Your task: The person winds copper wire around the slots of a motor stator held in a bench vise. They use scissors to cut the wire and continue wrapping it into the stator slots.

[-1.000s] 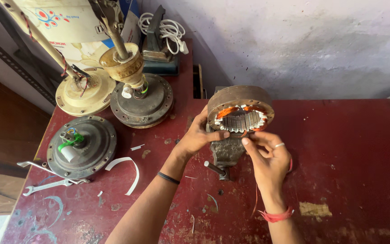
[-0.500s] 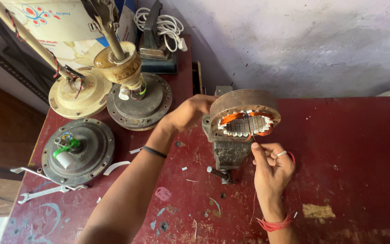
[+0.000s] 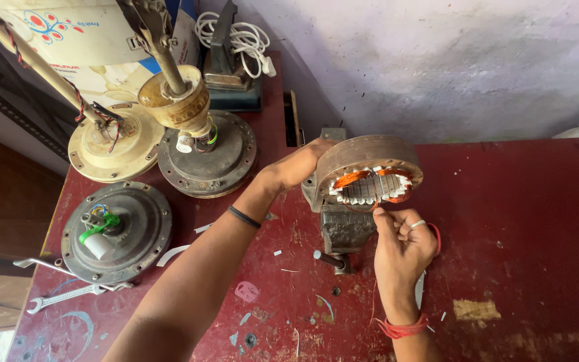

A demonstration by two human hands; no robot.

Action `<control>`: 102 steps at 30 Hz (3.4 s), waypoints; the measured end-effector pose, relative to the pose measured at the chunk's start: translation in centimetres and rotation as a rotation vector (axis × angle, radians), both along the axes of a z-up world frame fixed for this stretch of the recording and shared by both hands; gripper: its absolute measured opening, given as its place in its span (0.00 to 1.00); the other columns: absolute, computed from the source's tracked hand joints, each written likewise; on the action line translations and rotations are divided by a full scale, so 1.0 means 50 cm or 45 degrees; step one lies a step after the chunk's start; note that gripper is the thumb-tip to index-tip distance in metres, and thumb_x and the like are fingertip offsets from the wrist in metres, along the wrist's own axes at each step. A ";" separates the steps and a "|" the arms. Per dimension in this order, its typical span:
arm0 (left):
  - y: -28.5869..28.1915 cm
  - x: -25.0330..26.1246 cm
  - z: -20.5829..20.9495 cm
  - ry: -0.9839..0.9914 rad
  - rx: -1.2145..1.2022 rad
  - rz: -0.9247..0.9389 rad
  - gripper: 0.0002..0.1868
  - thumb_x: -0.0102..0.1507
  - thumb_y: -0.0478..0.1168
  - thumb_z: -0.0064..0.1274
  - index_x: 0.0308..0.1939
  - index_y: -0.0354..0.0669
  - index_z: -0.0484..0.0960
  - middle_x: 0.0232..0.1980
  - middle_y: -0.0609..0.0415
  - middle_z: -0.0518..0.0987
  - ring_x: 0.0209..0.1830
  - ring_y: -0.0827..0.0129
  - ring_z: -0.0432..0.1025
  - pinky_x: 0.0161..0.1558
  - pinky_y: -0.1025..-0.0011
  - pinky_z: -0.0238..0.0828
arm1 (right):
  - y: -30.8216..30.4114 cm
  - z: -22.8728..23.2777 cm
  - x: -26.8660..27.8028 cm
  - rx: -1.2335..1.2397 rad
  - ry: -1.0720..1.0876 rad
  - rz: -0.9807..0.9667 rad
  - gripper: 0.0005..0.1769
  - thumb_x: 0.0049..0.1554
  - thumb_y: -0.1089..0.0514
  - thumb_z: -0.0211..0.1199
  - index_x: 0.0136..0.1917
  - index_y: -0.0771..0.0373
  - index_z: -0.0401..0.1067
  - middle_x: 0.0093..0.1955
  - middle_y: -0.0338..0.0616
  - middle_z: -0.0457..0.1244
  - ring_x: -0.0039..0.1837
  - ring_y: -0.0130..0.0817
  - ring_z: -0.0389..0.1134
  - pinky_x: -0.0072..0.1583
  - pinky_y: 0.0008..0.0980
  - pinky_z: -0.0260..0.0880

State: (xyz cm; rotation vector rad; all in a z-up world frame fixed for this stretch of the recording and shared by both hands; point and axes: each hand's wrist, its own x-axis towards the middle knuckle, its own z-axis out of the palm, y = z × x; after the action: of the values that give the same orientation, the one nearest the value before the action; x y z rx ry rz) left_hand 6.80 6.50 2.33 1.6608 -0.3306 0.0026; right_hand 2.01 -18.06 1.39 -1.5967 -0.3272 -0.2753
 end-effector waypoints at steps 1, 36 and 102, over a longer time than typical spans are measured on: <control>0.000 0.002 -0.003 0.112 -0.088 -0.009 0.24 0.70 0.42 0.36 0.58 0.28 0.80 0.54 0.37 0.83 0.52 0.55 0.76 0.58 0.62 0.72 | 0.002 -0.001 0.000 0.009 -0.011 0.002 0.10 0.61 0.67 0.67 0.38 0.66 0.71 0.32 0.28 0.60 0.35 0.11 0.54 0.38 0.18 0.48; 0.016 -0.013 -0.104 0.383 -0.076 0.159 0.29 0.71 0.51 0.31 0.66 0.36 0.74 0.63 0.45 0.78 0.62 0.62 0.70 0.67 0.62 0.63 | -0.215 -0.160 -0.207 -0.529 0.617 0.200 0.14 0.52 0.50 0.71 0.34 0.61 0.76 0.25 0.39 0.64 0.27 0.24 0.62 0.33 0.28 0.60; -0.102 -0.125 0.015 -0.140 -0.193 0.236 0.39 0.52 0.35 0.74 0.66 0.35 0.75 0.61 0.53 0.80 0.63 0.70 0.72 0.67 0.67 0.70 | -0.010 0.047 -0.006 -0.281 0.027 -0.060 0.08 0.58 0.65 0.67 0.37 0.68 0.73 0.29 0.32 0.62 0.32 0.14 0.56 0.34 0.21 0.53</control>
State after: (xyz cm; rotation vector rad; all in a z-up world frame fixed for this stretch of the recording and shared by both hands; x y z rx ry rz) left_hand 0.53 1.40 3.09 1.5386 -0.2524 0.2526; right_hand 1.72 -18.54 3.76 -1.8249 -0.3120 -0.2649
